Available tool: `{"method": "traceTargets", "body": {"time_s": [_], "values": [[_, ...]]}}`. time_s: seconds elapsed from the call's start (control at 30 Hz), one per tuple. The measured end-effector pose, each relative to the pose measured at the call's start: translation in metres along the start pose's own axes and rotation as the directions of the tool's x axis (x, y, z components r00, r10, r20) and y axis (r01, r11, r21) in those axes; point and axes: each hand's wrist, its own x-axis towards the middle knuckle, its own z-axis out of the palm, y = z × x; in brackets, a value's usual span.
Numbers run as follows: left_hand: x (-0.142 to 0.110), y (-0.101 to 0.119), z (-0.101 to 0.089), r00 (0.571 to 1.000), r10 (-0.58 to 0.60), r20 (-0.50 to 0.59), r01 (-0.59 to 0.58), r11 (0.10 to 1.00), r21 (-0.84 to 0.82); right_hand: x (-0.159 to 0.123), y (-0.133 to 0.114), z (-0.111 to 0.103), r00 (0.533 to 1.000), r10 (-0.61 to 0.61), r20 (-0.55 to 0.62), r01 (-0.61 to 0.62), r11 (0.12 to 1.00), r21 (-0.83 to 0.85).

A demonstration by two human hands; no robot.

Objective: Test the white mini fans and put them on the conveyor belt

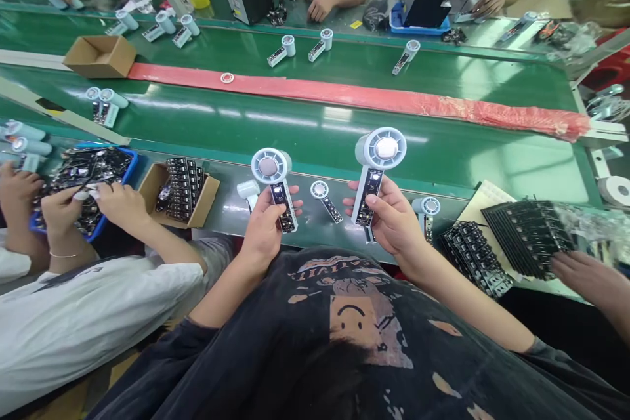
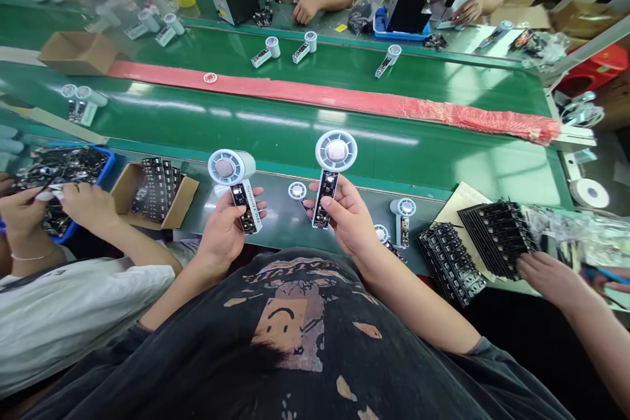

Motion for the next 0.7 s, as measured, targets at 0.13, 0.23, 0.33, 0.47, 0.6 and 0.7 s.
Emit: {"method": "traceTargets", "body": {"time_s": [0.13,0.23,0.33,0.47,0.6,0.7], "values": [[0.005,0.003,-0.008,0.999,0.012,0.050,-0.013,1.000,0.010,-0.006,0.003,0.006,0.999,-0.014,-0.033,0.014,1.000,-0.010],[0.009,0.006,-0.013,0.996,0.014,0.083,-0.015,1.000,0.014,-0.009,0.007,0.014,0.998,-0.023,-0.062,0.024,1.000,0.014],[0.012,0.008,-0.018,0.993,0.023,0.118,-0.027,0.999,0.030,-0.011,0.011,0.023,0.996,-0.032,-0.086,0.035,0.999,0.030],[0.015,0.012,-0.024,0.984,0.040,0.172,-0.050,0.997,0.053,-0.015,0.016,0.033,0.993,-0.051,-0.106,0.055,0.998,0.033],[0.019,0.015,-0.028,0.980,0.029,0.198,-0.038,0.998,0.042,-0.020,0.022,0.040,0.989,-0.069,-0.134,0.072,0.997,0.022],[0.021,0.016,-0.030,0.976,0.025,0.215,-0.035,0.998,0.045,-0.024,0.025,0.045,0.985,-0.075,-0.156,0.078,0.997,0.013]]}}
